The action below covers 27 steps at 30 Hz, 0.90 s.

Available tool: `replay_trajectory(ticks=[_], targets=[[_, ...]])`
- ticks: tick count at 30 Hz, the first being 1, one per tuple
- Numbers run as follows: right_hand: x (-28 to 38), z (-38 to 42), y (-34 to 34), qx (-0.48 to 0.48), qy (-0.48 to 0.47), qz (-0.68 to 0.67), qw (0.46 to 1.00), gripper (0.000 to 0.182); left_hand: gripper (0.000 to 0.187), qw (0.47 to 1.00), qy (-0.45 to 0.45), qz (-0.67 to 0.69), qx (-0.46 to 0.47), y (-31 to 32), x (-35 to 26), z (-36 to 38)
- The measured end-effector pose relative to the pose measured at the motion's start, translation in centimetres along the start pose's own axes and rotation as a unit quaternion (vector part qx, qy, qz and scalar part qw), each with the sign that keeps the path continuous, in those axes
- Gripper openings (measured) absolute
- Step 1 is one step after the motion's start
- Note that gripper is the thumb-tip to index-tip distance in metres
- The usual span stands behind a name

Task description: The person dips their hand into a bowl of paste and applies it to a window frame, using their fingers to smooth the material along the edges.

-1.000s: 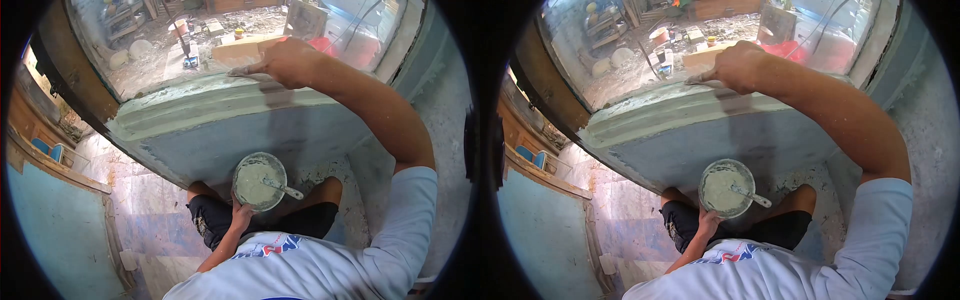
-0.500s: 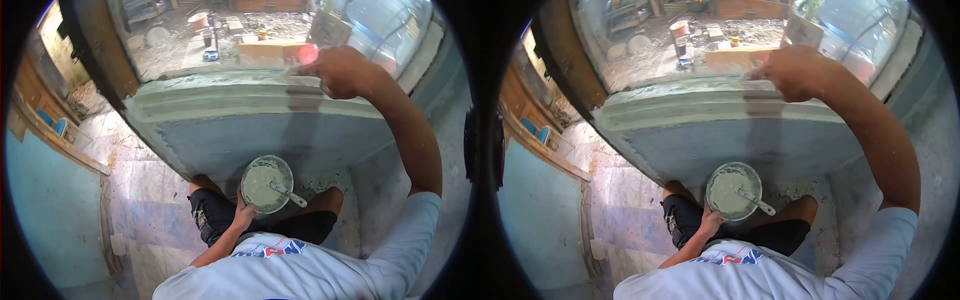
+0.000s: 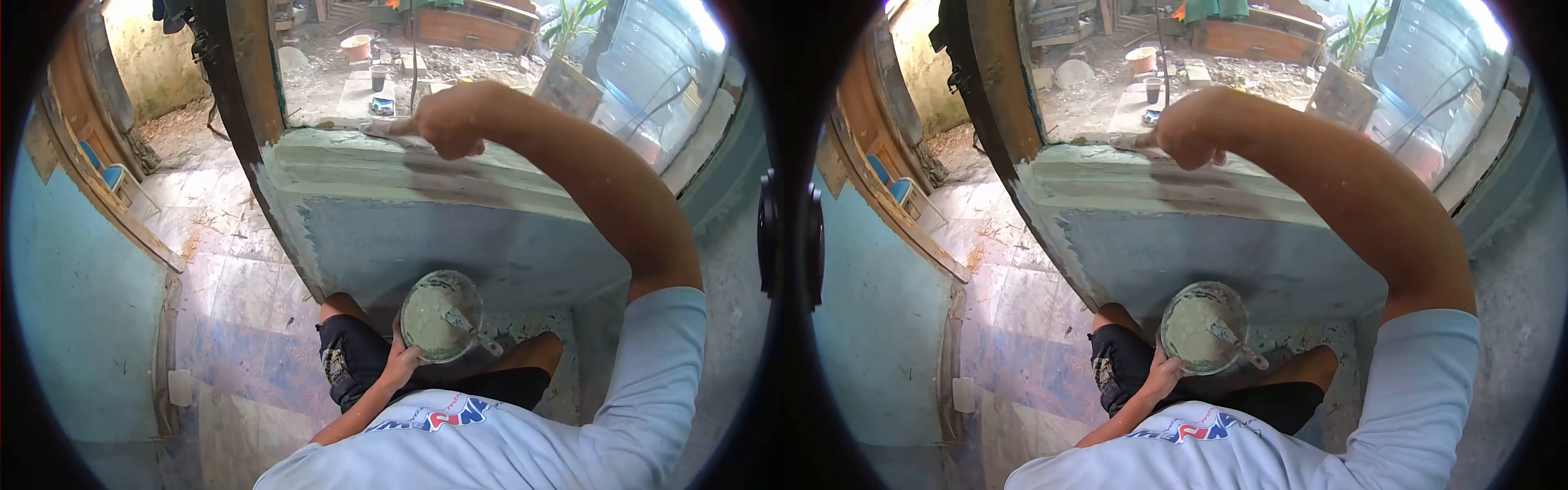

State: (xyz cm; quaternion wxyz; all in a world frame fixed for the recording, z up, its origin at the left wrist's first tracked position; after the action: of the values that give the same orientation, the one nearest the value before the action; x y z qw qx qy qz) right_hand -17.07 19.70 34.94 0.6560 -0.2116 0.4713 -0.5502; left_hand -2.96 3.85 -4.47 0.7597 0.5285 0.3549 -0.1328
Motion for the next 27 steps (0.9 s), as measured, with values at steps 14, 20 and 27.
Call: replay_trajectory(ticks=[14, 20, 27], targets=[[2.8, 2.4, -4.7, -0.185, -0.050, 0.073, 0.979, 0.081, 0.098, 1.000, -0.009, 0.009, -0.005, 0.5, -0.3, -0.2], [1.3, 1.0, -2.3, -0.173, -0.016, 0.117, 0.978, 0.080, 0.097, 1.000, 0.004, 0.005, -0.012, 0.1, 0.1, -0.3], [-1.4, 3.0, 0.6, -0.137, 0.031, 0.081, 0.987, 0.074, 0.099, 1.000, -0.022, -0.008, -0.004, 0.4, 0.4, -0.6]])
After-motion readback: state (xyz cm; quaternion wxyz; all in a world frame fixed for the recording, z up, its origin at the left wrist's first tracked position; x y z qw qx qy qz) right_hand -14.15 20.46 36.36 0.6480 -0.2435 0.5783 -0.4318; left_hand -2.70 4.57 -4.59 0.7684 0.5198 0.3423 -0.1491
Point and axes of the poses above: each hand's wrist, its own z-axis away from the middle knuckle, its own y-axis out of the palm, x = y × z, the point moved 8 cm from there along -z, towards the middle knuckle
